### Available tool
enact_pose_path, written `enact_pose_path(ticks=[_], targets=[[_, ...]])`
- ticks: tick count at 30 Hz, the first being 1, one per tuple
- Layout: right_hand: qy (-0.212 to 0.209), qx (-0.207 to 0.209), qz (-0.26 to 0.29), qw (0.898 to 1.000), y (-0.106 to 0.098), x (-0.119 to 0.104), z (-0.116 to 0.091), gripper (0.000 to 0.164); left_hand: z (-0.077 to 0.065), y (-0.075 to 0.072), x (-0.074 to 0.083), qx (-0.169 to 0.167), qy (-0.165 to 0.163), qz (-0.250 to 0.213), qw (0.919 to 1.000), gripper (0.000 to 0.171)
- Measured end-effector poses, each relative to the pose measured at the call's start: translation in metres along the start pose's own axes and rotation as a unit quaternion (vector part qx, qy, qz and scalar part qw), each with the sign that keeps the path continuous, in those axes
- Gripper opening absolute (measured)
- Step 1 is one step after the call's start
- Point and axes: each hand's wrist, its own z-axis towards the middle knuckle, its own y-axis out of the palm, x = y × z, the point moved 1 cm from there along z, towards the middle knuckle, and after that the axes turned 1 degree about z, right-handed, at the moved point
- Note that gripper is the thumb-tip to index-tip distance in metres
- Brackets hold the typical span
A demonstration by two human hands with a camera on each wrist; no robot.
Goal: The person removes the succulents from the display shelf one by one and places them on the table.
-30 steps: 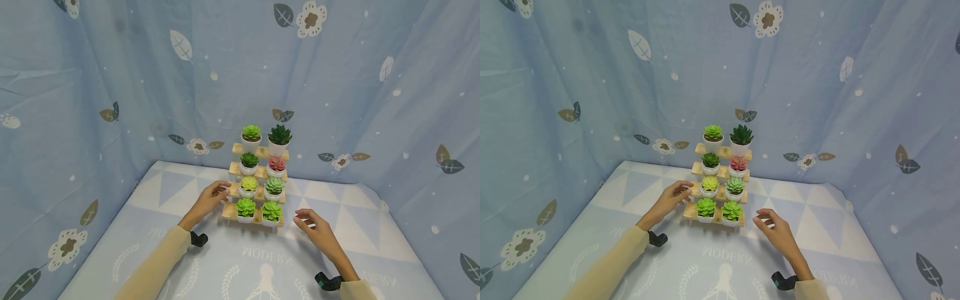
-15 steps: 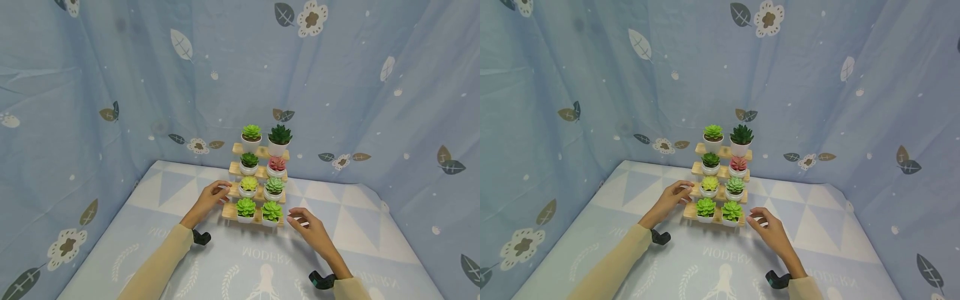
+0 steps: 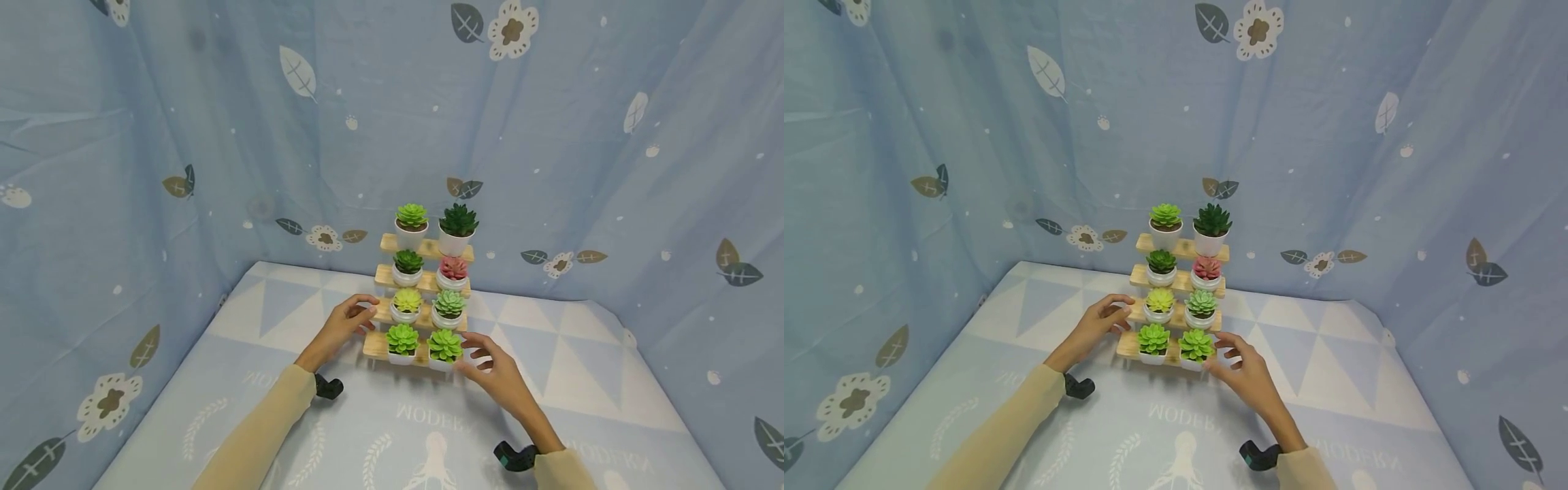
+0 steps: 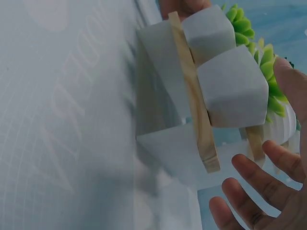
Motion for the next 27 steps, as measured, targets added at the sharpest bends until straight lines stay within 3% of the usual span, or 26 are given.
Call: enact_pose_path(ticks=[10, 27], targets=[[0.002, -0.012, -0.005, 1.000, 0.008, -0.011, 0.004, 0.072, 0.001, 0.001, -0.002, 0.002, -0.017, -0.002, 0.9998, 0.041], [0.009, 0.000, -0.016, 1.000, 0.018, -0.010, 0.006, 0.071, 0.000, 0.000, -0.003, -0.004, -0.010, 0.009, 0.9999, 0.040]])
